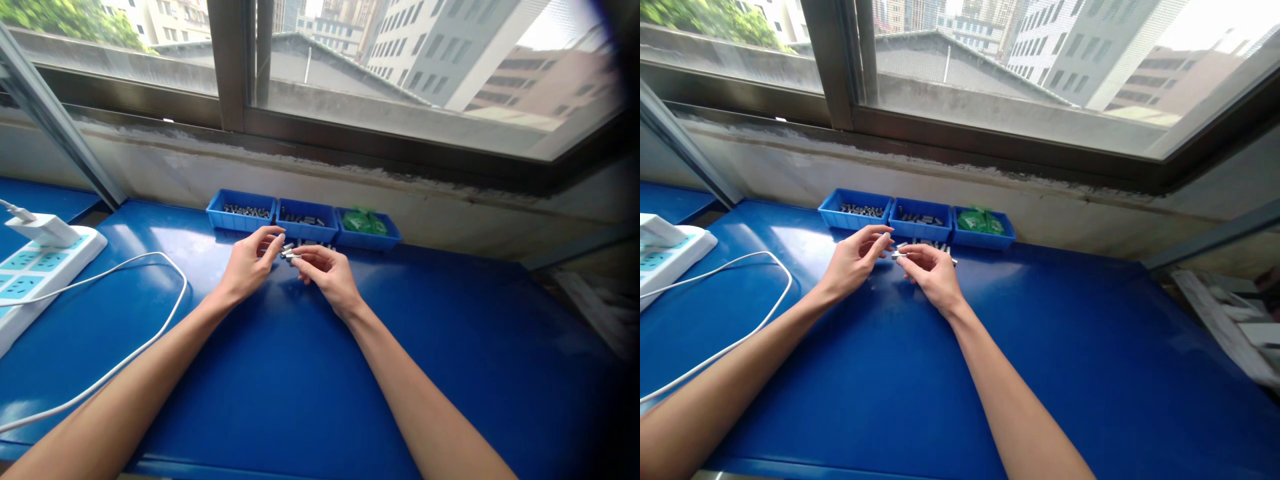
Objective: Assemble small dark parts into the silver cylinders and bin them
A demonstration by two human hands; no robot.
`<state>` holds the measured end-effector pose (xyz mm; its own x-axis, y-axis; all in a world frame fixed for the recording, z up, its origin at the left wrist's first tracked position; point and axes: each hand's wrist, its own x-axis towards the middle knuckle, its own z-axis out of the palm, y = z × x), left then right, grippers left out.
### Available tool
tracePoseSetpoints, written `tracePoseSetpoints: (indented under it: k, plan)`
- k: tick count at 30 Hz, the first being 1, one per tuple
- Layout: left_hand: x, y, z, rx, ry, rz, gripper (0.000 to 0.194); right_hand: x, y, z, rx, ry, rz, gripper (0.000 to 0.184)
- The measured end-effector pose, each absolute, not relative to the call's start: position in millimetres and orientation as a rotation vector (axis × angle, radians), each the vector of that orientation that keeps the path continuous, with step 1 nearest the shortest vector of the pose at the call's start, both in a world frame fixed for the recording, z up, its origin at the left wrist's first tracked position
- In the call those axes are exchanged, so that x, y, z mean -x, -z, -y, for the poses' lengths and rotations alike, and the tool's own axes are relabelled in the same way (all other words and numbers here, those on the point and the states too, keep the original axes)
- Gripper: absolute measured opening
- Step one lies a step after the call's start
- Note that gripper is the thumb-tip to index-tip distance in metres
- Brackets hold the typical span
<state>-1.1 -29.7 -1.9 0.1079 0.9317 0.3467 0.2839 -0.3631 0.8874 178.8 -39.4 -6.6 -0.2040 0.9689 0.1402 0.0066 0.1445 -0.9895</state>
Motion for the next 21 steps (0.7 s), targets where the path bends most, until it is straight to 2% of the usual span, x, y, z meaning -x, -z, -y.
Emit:
tracePoseSetpoints:
  k: [2, 6, 10, 16, 21]
  plan:
    - [3, 8, 27, -2.001, -1.219, -1.247, 0.035, -182, 4, 37, 1.021, -1.205, 1.411, 0.033]
    - [6, 16, 25, -2.469, -0.884, -1.165, 0.039, -188, -4, 19, 1.054, -1.074, 1.365, 0.033]
    - [7, 19, 25, -2.656, -0.654, -1.133, 0.042, -187, -14, -12, 1.205, -0.725, 1.451, 0.030]
    - [9, 21, 22, -2.678, -0.766, -1.168, 0.033, -179, -22, -46, 1.445, -0.286, 1.566, 0.021]
    - [10, 20, 22, -2.650, -0.832, -1.236, 0.025, -176, -23, -40, 1.522, -0.238, 1.634, 0.019]
